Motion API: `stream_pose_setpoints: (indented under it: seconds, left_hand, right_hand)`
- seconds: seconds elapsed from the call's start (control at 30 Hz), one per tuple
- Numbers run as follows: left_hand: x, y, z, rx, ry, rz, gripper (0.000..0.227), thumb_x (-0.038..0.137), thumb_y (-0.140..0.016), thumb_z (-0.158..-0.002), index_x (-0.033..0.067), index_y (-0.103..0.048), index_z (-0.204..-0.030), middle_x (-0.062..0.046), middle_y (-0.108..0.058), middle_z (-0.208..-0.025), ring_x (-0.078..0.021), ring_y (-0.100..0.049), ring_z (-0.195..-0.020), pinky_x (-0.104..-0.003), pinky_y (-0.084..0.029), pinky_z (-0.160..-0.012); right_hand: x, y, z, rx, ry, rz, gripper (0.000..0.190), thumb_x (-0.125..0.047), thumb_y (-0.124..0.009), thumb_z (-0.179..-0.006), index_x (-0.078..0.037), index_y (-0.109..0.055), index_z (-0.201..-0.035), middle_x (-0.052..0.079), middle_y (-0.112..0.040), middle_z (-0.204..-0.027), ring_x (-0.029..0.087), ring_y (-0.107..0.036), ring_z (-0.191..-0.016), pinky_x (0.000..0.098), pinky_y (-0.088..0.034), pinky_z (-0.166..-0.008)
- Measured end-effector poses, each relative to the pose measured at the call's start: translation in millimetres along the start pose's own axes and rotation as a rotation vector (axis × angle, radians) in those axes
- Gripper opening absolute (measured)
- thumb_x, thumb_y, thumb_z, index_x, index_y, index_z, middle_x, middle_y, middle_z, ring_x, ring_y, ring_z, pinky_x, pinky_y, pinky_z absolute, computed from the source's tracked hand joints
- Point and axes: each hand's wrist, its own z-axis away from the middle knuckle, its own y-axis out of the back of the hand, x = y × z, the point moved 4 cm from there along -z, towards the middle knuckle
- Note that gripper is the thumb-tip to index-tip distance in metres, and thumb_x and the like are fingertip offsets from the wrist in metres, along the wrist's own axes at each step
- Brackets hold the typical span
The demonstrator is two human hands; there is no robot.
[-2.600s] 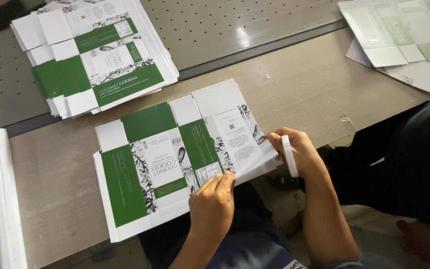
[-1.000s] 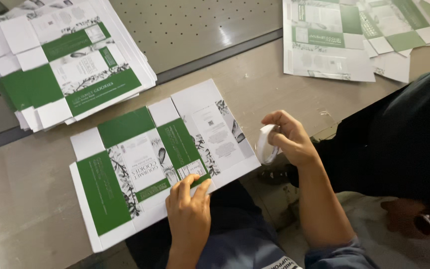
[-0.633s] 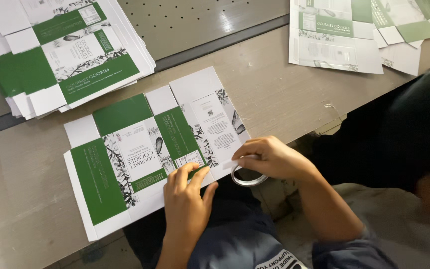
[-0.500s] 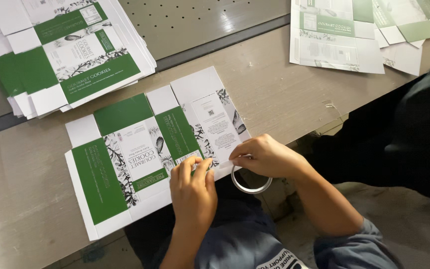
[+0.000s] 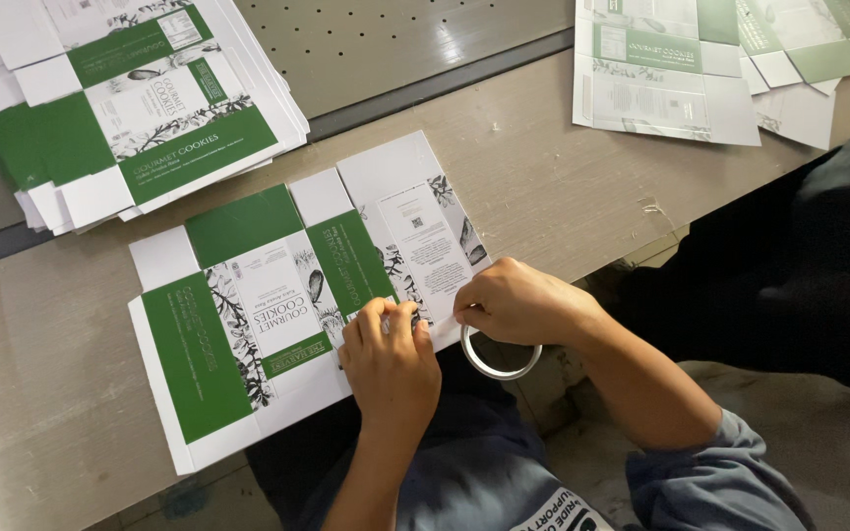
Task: The person tapes flat-packed cardboard boxes on a metal workbench. They apply clear tape to the edges of each box, fold the flaps, and stack the finished boxes. The process is repeated for multiple boxes throughout the clip.
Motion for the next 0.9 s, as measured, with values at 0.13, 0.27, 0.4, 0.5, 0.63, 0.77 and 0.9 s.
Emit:
stream_pose_setpoints:
  seconds: [0.13, 0.27, 0.4, 0.5, 0.63, 0.77, 0.9]
  left_hand:
    - [3, 1, -1, 0.021, 0.000, -0.032, 0.021, 0.038, -0.061, -0.092, 0.0226, -0.065, -0.106, -0.001, -0.053, -0.111, -0.0274, -0.057, -0.104, -0.043, -0.048, -0.078]
    - [7, 0, 1, 0.055, -0.008, -0.093, 0.030, 0.051, -0.059, -0.092, 0.0236, -0.063, -0.105, -0.001, -0.054, -0.112, -0.0272, -0.057, -0.104, -0.043, -0.048, -0.078]
    - [7, -1, 1, 0.061, 0.009, -0.089, 0.029, 0.048, -0.064, -0.086, 0.0253, -0.061, -0.104, 0.000, -0.053, -0.112, -0.0262, -0.057, -0.103, -0.042, -0.046, -0.078]
    - [6, -3, 1, 0.065, 0.023, -0.046, 0.031, 0.047, -0.066, -0.085, 0.0240, -0.061, -0.105, -0.002, -0.054, -0.112, -0.0283, -0.057, -0.103, -0.045, -0.046, -0.077]
    - [5, -3, 2, 0.049, 0.029, -0.050, 0.032, 0.046, -0.067, -0.084, 0.0238, -0.062, -0.105, -0.002, -0.055, -0.113, -0.0292, -0.058, -0.103, -0.046, -0.047, -0.077]
    - [6, -1, 1, 0.035, 0.022, -0.070, 0.033, 0.046, -0.068, -0.083, 0.0240, -0.062, -0.107, -0.002, -0.054, -0.113, -0.0296, -0.057, -0.104, -0.046, -0.046, -0.076]
    - [6, -2, 1, 0.030, 0.022, -0.058, 0.033, 0.046, -0.067, -0.085, 0.0240, -0.062, -0.108, -0.003, -0.055, -0.115, -0.0304, -0.057, -0.105, -0.046, -0.046, -0.076]
  right_hand:
    - [-5, 1, 2, -0.009, -0.027, 0.023, 0.021, -0.024, -0.063, -0.089, -0.013, -0.079, -0.097, 0.013, -0.077, -0.085, 0.036, -0.075, -0.087, 0.0440, -0.061, -0.075]
    - [-5, 5, 3, -0.017, -0.041, 0.031, 0.022, -0.026, -0.064, -0.089, -0.016, -0.080, -0.100, 0.012, -0.077, -0.090, 0.036, -0.075, -0.089, 0.0452, -0.062, -0.076]
    - [-8, 29, 9, -0.066, 0.201, -0.120, 0.033, -0.010, -0.060, -0.091, -0.013, -0.076, -0.120, 0.019, -0.078, -0.100, 0.045, -0.074, -0.096, 0.0524, -0.059, -0.082]
    - [21, 29, 14, -0.077, 0.255, -0.089, 0.030, -0.009, -0.060, -0.092, -0.020, -0.081, -0.110, 0.017, -0.078, -0.095, 0.040, -0.075, -0.092, 0.0467, -0.061, -0.081]
    - [37, 21, 13, -0.083, 0.255, -0.111, 0.031, -0.006, -0.062, -0.091, -0.018, -0.081, -0.113, 0.019, -0.076, -0.092, 0.038, -0.075, -0.088, 0.0463, -0.059, -0.079]
    - [44, 16, 7, -0.119, 0.264, -0.077, 0.036, -0.004, -0.062, -0.089, -0.021, -0.081, -0.115, 0.017, -0.075, -0.090, 0.037, -0.075, -0.087, 0.0445, -0.059, -0.079]
    - [44, 18, 6, -0.117, 0.221, -0.051, 0.037, -0.004, -0.062, -0.088, -0.022, -0.082, -0.114, 0.015, -0.075, -0.089, 0.033, -0.075, -0.086, 0.0403, -0.059, -0.079]
